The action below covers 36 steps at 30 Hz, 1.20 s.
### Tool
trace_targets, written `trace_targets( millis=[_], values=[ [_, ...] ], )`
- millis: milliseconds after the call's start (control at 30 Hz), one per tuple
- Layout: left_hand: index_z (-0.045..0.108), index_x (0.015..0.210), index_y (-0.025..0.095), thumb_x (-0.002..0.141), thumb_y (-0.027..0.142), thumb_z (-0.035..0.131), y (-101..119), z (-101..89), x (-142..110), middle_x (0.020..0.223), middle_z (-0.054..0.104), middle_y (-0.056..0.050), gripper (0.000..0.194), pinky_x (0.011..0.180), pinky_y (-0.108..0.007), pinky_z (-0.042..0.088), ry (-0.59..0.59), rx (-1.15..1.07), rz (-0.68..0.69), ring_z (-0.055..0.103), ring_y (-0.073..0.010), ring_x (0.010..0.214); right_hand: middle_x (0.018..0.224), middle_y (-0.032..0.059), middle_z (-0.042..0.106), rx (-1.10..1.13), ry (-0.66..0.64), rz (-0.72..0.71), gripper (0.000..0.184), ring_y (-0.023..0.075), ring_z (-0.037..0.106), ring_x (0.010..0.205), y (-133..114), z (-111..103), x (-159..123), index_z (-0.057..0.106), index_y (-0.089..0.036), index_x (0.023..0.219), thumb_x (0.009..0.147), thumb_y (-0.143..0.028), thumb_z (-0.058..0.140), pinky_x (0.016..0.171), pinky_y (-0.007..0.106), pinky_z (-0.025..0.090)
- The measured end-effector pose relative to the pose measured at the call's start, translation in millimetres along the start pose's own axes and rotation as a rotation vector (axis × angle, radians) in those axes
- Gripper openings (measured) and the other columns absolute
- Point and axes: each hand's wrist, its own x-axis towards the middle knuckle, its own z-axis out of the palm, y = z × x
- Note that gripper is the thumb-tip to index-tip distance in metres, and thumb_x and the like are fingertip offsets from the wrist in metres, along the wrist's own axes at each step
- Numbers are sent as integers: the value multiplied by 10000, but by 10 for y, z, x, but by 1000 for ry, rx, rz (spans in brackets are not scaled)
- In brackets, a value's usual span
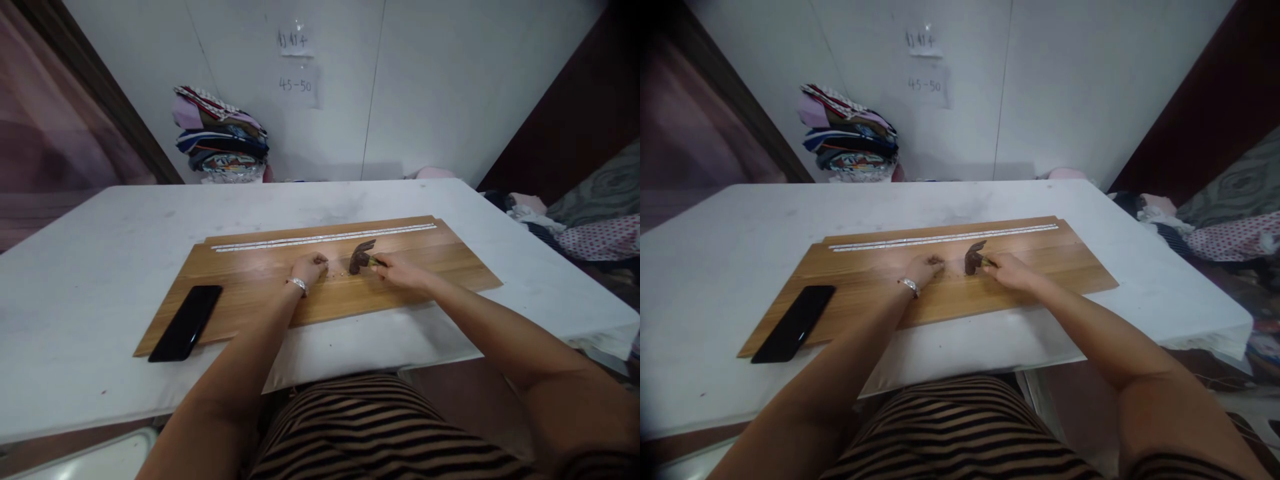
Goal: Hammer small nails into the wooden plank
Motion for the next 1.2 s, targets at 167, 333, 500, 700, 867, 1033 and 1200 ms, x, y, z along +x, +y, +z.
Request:
trace_targets(
  millis=[167,333,500,700,867,1033,1200],
  values=[
    [738,811,203,751,184,711,-10,-14,-2,776,753,-5,68,672,-236,536,1,34,10,676,-145,720,814,68,719,18,12,-12,251,223,640,803,7,0,-8,720,-165,1080,950,-272,533,787,311,456],
    [740,817,199,763,181,697,-14,-10,1,791,755,-13,71,691,-240,540,4,36,6,683,-148,741,823,59,722,27,26,-6,239,215,635,796,21,-15,3,713,-179,1074,951,-278,534,767,298,450],
    [733,803,194,763,170,684,8,-19,-11,788,754,-15,67,726,-256,543,-9,31,16,687,-155,745,833,71,718,4,11,0,252,219,631,796,1,-2,-4,723,-169,1078,942,-265,534,775,307,451],
    [726,791,194,760,169,686,14,-28,-17,779,750,-12,56,716,-253,531,-7,41,27,683,-155,742,777,50,697,46,23,-24,225,214,619,779,14,7,5,720,-189,1048,935,-275,545,776,304,447],
    [730,801,191,756,164,694,18,-24,-18,774,749,-9,63,694,-244,525,-10,35,8,679,-150,726,796,64,705,55,25,-2,222,221,615,762,36,2,11,715,-188,1014,938,-292,534,776,315,439],
    [730,801,194,755,161,703,21,-31,-15,786,752,-6,63,713,-243,528,-1,56,22,681,-148,753,791,63,702,23,11,9,218,215,615,763,24,11,-3,705,-170,1026,939,-271,532,759,304,433],
    [734,818,187,775,174,687,-3,-21,-5,787,749,-12,65,714,-257,533,-14,42,16,674,-149,719,801,62,703,31,14,17,229,214,617,772,-31,-24,-12,715,-169,1035,945,-269,529,771,306,436]
  ],
)
